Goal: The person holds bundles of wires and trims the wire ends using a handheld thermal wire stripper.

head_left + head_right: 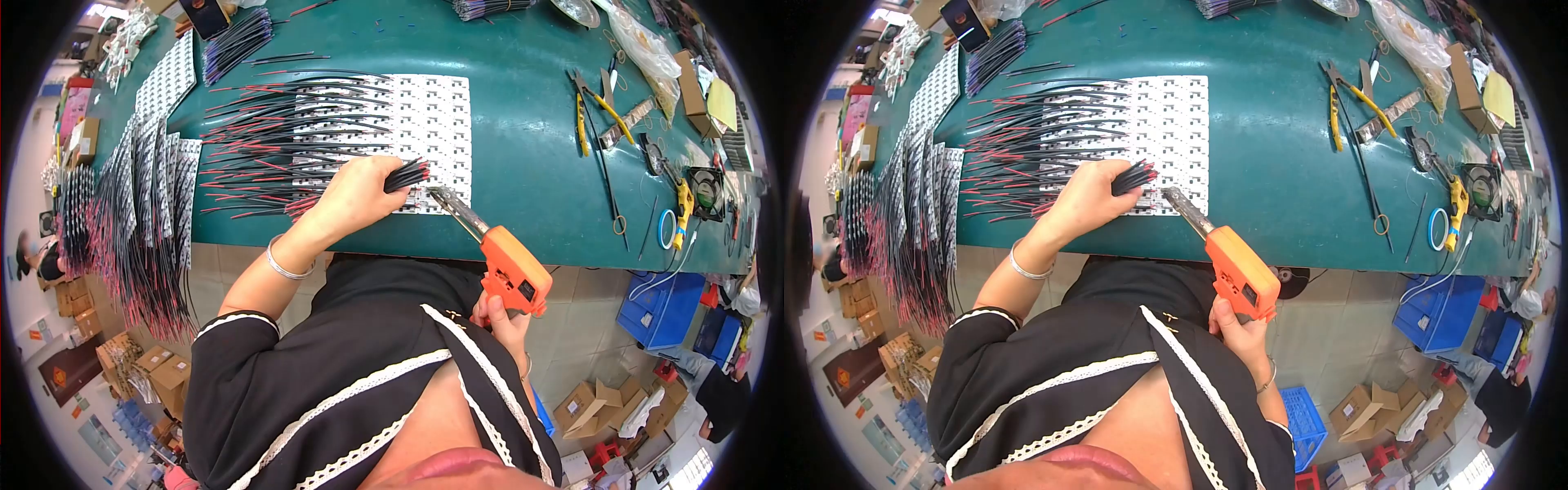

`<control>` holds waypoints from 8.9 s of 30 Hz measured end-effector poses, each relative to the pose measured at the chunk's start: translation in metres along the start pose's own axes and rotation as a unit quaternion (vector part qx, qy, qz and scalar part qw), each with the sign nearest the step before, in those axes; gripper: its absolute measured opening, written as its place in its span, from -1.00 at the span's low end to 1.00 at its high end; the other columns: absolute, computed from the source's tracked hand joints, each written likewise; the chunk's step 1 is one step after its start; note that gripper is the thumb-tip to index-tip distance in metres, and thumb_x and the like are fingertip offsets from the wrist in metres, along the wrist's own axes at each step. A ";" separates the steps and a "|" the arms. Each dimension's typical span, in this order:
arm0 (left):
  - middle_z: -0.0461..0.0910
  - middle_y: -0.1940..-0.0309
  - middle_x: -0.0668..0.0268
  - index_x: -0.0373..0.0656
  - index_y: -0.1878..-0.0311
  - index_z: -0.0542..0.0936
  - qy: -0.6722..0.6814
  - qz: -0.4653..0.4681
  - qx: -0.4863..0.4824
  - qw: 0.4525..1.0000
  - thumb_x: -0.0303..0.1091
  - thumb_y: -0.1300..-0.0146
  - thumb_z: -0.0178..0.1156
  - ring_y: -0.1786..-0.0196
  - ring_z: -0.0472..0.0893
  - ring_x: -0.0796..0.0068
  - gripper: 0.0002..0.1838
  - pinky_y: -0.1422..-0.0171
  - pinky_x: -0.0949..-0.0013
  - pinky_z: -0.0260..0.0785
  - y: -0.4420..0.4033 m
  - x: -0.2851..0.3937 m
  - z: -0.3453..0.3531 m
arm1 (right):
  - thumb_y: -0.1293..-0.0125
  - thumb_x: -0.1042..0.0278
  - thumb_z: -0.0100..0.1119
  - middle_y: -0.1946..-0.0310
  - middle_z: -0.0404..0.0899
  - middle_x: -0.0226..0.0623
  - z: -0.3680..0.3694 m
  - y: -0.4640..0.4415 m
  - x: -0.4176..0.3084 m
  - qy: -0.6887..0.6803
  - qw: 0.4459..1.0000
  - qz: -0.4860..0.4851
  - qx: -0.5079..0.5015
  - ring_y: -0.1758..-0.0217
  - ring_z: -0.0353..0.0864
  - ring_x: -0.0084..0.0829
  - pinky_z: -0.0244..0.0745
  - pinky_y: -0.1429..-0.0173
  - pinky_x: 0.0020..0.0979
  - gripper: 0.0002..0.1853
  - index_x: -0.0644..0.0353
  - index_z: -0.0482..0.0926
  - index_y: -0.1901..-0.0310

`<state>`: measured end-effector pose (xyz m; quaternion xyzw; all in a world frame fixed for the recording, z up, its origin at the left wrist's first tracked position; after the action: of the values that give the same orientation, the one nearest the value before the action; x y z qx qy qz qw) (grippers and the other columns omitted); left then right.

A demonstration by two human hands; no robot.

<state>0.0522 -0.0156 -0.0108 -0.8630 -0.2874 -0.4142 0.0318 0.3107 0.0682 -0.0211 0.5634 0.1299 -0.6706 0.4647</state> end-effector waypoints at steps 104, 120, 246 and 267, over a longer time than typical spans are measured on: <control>0.44 0.58 -0.02 -0.34 0.44 0.47 -0.029 0.032 0.006 0.999 -0.37 -0.01 0.19 0.47 0.46 -0.02 -0.80 0.38 0.20 0.30 -0.017 -0.001 -0.006 | -0.28 0.23 0.10 0.62 0.34 -0.36 0.000 -0.026 -0.001 0.007 0.999 0.029 -0.029 0.70 0.34 -0.56 0.30 0.60 -0.52 -0.65 0.36 0.33 0.09; 0.42 0.63 0.00 -0.34 0.48 0.47 -0.051 0.039 -0.048 0.997 -0.39 0.00 0.19 0.52 0.44 0.02 -0.82 0.39 0.20 0.27 -0.026 0.003 -0.010 | -0.32 0.30 0.05 0.63 0.36 -0.39 0.001 -0.024 -0.007 -0.017 1.000 0.011 -0.017 0.68 0.36 -0.61 0.33 0.61 -0.57 -0.75 0.33 0.35 0.16; 0.47 0.59 0.02 -0.33 0.42 0.49 -0.044 -0.015 -0.013 0.999 -0.34 -0.05 0.20 0.53 0.49 0.11 -0.79 0.41 0.25 0.29 -0.053 -0.003 -0.024 | -0.31 0.29 0.05 0.67 0.36 -0.43 0.005 -0.061 -0.023 -0.005 0.999 0.029 -0.022 0.70 0.36 -0.63 0.22 0.66 -0.61 -0.70 0.37 0.36 0.09; 0.49 0.56 -0.03 -0.33 0.46 0.49 -0.097 0.047 0.002 0.994 -0.36 -0.05 0.16 0.45 0.51 -0.02 -0.81 0.37 0.16 0.31 -0.056 -0.002 -0.018 | -0.31 0.26 0.05 0.64 0.35 -0.38 0.006 -0.062 -0.023 0.007 0.999 0.029 -0.021 0.71 0.35 -0.58 0.30 0.64 -0.55 -0.68 0.36 0.33 0.09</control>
<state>0.0096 0.0245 -0.0102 -0.9115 -0.2491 -0.3263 0.0246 0.2576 0.1085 -0.0213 0.5616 0.1309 -0.6497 0.4954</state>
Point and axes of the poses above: each hand's wrist, its own y-axis away from the middle knuckle, its own z-axis out of the palm, x = y × z, the point moved 3 cm from there along -y, towards the middle knuckle
